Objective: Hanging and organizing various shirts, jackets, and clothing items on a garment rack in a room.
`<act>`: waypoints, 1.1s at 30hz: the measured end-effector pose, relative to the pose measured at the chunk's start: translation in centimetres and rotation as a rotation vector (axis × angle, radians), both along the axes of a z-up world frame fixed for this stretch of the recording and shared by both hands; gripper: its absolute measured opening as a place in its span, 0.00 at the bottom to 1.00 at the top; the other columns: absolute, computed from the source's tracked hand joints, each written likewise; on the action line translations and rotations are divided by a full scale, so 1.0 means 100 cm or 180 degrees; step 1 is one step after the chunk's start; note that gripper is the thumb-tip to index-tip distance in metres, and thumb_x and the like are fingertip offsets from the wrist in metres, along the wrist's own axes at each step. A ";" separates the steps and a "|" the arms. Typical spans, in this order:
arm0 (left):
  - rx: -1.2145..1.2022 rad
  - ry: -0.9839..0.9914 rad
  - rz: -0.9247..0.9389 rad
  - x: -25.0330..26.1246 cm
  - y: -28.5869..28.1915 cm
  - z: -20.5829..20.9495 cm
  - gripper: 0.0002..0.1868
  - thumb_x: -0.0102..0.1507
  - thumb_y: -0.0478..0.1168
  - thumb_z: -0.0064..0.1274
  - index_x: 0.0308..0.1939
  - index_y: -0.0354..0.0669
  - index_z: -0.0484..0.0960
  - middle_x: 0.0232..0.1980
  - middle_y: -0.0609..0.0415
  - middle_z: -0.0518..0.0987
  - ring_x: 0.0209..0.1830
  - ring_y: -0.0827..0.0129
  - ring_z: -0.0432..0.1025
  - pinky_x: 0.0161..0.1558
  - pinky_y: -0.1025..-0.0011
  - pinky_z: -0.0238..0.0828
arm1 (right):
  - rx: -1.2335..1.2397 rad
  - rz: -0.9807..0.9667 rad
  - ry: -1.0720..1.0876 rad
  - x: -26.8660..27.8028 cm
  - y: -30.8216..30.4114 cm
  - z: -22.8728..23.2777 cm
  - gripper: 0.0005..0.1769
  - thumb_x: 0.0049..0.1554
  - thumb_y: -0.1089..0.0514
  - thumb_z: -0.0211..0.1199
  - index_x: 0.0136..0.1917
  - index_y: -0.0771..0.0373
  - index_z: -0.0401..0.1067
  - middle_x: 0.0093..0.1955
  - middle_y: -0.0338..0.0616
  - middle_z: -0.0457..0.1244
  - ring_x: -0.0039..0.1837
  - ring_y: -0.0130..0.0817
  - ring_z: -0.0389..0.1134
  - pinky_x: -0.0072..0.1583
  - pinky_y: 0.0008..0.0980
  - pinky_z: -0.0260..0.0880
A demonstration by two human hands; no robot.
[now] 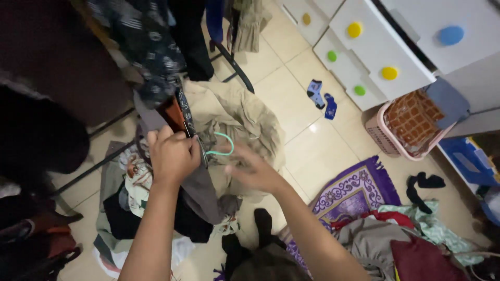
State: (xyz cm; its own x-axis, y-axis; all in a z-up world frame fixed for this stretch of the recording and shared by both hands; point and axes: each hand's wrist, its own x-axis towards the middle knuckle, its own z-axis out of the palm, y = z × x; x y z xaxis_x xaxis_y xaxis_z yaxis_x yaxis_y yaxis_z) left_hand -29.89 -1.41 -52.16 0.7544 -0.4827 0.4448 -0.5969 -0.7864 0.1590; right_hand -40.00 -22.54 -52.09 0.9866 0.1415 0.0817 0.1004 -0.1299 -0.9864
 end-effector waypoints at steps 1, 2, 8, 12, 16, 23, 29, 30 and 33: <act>-0.0175 -0.0037 0.0021 -0.004 0.001 0.016 0.17 0.61 0.43 0.56 0.19 0.42 0.85 0.26 0.54 0.78 0.39 0.56 0.70 0.48 0.56 0.59 | -0.0193 0.0134 -0.0105 -0.004 0.005 0.008 0.24 0.65 0.56 0.61 0.73 0.60 0.66 0.71 0.43 0.61 0.71 0.32 0.61 0.69 0.33 0.62; -0.0349 -0.0074 0.0040 -0.008 0.002 0.031 0.15 0.60 0.43 0.56 0.19 0.42 0.85 0.26 0.55 0.78 0.39 0.55 0.70 0.48 0.56 0.59 | -0.0387 0.0265 -0.0210 -0.008 0.010 0.015 0.25 0.64 0.56 0.61 0.73 0.60 0.67 0.72 0.44 0.61 0.74 0.33 0.61 0.71 0.34 0.61; -0.0516 -0.0202 0.0104 -0.035 0.020 0.091 0.15 0.61 0.42 0.57 0.20 0.42 0.84 0.26 0.55 0.77 0.36 0.57 0.68 0.46 0.56 0.58 | -0.0047 -0.0082 -0.0064 -0.007 0.051 0.054 0.15 0.69 0.56 0.56 0.66 0.62 0.72 0.52 0.40 0.62 0.54 0.25 0.60 0.56 0.28 0.61; -0.0726 -0.0251 0.0208 -0.050 0.023 0.126 0.16 0.61 0.42 0.58 0.18 0.41 0.81 0.25 0.56 0.75 0.35 0.58 0.68 0.45 0.56 0.57 | 0.0036 -0.0292 -0.0209 -0.013 0.066 0.105 0.13 0.70 0.57 0.54 0.59 0.63 0.76 0.42 0.34 0.61 0.43 0.20 0.57 0.46 0.25 0.59; -0.0971 -0.0393 0.0288 -0.064 0.014 0.177 0.18 0.60 0.40 0.59 0.16 0.42 0.78 0.22 0.55 0.73 0.33 0.57 0.66 0.43 0.55 0.55 | 0.0018 -0.0522 -0.0513 -0.022 0.066 0.167 0.11 0.69 0.59 0.53 0.54 0.63 0.76 0.38 0.31 0.60 0.40 0.17 0.56 0.43 0.23 0.57; -0.1733 -0.0638 0.0205 -0.080 -0.002 0.274 0.19 0.64 0.35 0.55 0.17 0.37 0.74 0.24 0.53 0.73 0.30 0.57 0.64 0.43 0.59 0.55 | -0.0048 -0.0578 -0.1104 -0.020 0.059 0.278 0.11 0.69 0.61 0.51 0.51 0.64 0.75 0.39 0.33 0.64 0.41 0.18 0.59 0.45 0.24 0.61; -0.1922 -0.0734 0.0217 -0.094 -0.012 0.340 0.20 0.65 0.36 0.53 0.17 0.39 0.74 0.23 0.54 0.74 0.29 0.58 0.65 0.42 0.59 0.55 | 0.0047 -0.0262 -0.1056 -0.024 0.045 0.360 0.12 0.70 0.59 0.51 0.48 0.65 0.73 0.39 0.34 0.62 0.42 0.20 0.59 0.47 0.25 0.62; -0.1941 -0.0796 0.0204 -0.095 -0.012 0.346 0.20 0.65 0.36 0.53 0.17 0.39 0.74 0.23 0.54 0.74 0.29 0.58 0.65 0.42 0.59 0.55 | 0.0034 -0.0255 -0.1119 -0.025 0.045 0.369 0.12 0.70 0.59 0.51 0.48 0.65 0.73 0.39 0.34 0.62 0.42 0.20 0.59 0.47 0.25 0.62; -0.1923 -0.0779 0.0230 -0.098 -0.013 0.364 0.23 0.67 0.39 0.53 0.16 0.38 0.72 0.21 0.53 0.72 0.29 0.58 0.64 0.42 0.59 0.55 | -0.0096 -0.0255 -0.1006 -0.026 0.045 0.395 0.13 0.69 0.58 0.51 0.46 0.64 0.73 0.37 0.34 0.61 0.41 0.21 0.57 0.45 0.25 0.60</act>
State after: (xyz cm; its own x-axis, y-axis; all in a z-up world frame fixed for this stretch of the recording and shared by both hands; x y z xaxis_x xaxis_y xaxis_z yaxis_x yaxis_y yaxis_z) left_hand -39.69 -2.72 -15.72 0.6182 -0.0460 0.7846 -0.6209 -0.6407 0.4517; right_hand -42.62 -18.06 -12.62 0.9211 0.0714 0.3828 0.3894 -0.1786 -0.9036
